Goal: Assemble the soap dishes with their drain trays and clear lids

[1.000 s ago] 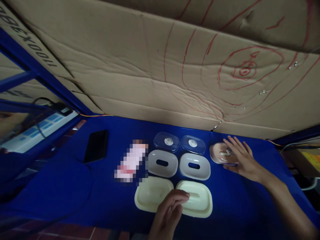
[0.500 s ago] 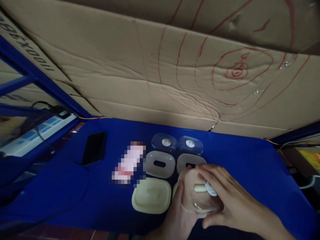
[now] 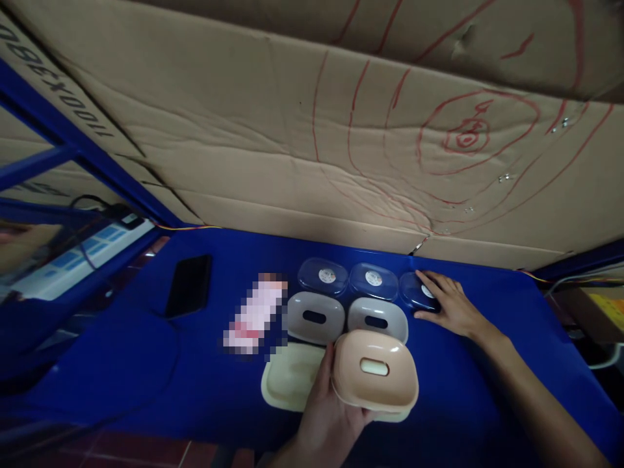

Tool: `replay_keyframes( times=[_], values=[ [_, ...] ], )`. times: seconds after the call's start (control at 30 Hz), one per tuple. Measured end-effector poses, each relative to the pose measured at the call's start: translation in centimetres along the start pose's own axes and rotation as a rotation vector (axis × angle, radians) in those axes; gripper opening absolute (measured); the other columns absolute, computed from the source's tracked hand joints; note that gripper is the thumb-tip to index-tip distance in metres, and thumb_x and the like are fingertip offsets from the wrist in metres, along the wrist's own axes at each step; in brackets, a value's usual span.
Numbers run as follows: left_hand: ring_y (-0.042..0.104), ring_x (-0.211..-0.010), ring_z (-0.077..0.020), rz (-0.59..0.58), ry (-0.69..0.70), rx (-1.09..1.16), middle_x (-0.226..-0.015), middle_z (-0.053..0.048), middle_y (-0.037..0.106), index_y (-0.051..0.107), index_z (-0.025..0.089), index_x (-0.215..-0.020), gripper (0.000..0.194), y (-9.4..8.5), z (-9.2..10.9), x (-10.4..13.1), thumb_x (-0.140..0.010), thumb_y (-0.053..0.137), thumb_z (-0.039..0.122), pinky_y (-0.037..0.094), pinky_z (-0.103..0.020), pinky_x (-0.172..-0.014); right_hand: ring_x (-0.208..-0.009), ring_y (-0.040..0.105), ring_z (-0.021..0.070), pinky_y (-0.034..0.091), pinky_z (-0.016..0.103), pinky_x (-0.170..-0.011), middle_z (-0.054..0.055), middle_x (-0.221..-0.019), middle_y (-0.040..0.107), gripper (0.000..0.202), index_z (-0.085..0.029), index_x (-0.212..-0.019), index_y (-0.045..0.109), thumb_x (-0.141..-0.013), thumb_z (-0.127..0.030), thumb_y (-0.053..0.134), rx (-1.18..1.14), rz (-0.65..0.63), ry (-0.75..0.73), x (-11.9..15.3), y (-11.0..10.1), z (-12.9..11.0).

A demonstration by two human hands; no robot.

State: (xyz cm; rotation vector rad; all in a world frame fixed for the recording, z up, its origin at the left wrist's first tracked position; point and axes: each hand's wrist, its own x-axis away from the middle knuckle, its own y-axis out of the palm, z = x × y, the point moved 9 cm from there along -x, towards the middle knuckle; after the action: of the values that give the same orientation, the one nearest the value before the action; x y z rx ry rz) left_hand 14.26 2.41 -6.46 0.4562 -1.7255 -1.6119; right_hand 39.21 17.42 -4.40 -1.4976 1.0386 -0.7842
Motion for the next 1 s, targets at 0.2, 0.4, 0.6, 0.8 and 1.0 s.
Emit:
replay_keyframes(
  times=[0.2, 0.4, 0.6, 0.8, 1.0],
  values=[
    [0.034, -0.154, -0.0250, -0.022, 0.026, 0.010, -0.146, 0.009, 0.065, 0.069, 0.039, -0.132, 0.048, 0.6, 0.1, 0.1, -0.098, 0.046, 0.065, 0.018, -0.048, -0.129, -0.153, 0.028, 0.0418, 0.033, 0.060, -0.120, 0.015, -0.171, 0.022, 0.111, -0.030, -0.167, 0.011, -0.083, -0.079, 0.063, -0.201, -0.039, -0.165, 3.1, -4.3, -10.7],
    [0.044, -0.149, -0.0229, -0.102, 0.045, 0.028, -0.146, 0.001, 0.066, 0.064, 0.028, -0.140, 0.056, 3.0, -0.4, 0.3, -0.102, 0.040, 0.061, 0.020, -0.039, -0.128, -0.151, 0.037, 0.0394, 0.045, 0.053, -0.116, 0.011, -0.171, 0.023, 0.100, -0.035, -0.165, 0.019, -0.086, -0.067, 0.071, -0.225, -0.178, -0.308, 5.6, -3.0, -20.8],
    [0.034, -0.155, -0.0237, -0.095, 0.014, 0.031, -0.151, 0.005, 0.060, 0.063, 0.030, -0.141, 0.058, 2.9, -0.5, 0.6, -0.096, 0.053, 0.065, 0.020, -0.040, -0.129, -0.151, 0.033, 0.0433, 0.046, 0.056, -0.112, 0.010, -0.173, 0.014, 0.090, -0.031, -0.163, 0.029, -0.089, -0.062, 0.068, -0.231, -0.081, -0.299, 7.3, -3.4, -18.4],
    [0.037, -0.153, -0.0221, -0.034, 0.020, 0.049, -0.151, 0.013, 0.057, 0.067, 0.039, -0.135, 0.047, 1.6, 0.4, 2.2, -0.100, 0.045, 0.061, 0.017, -0.043, -0.130, -0.142, 0.043, 0.0420, 0.040, 0.061, -0.110, 0.013, -0.160, 0.039, 0.080, -0.034, -0.159, 0.031, -0.089, -0.044, 0.068, -0.069, 0.071, -0.040, 8.4, -4.8, -8.5],
    [0.046, -0.148, -0.0228, 0.005, 0.054, 0.038, -0.149, 0.009, 0.061, 0.067, 0.039, -0.135, 0.051, 0.4, 0.7, 3.2, -0.102, 0.036, 0.061, 0.016, -0.041, -0.130, -0.143, 0.044, 0.0381, 0.039, 0.058, -0.111, 0.013, -0.160, 0.041, 0.078, -0.034, -0.159, 0.029, -0.089, -0.039, 0.065, -0.040, -0.040, -0.037, 8.3, -1.3, -5.3]
  ],
)
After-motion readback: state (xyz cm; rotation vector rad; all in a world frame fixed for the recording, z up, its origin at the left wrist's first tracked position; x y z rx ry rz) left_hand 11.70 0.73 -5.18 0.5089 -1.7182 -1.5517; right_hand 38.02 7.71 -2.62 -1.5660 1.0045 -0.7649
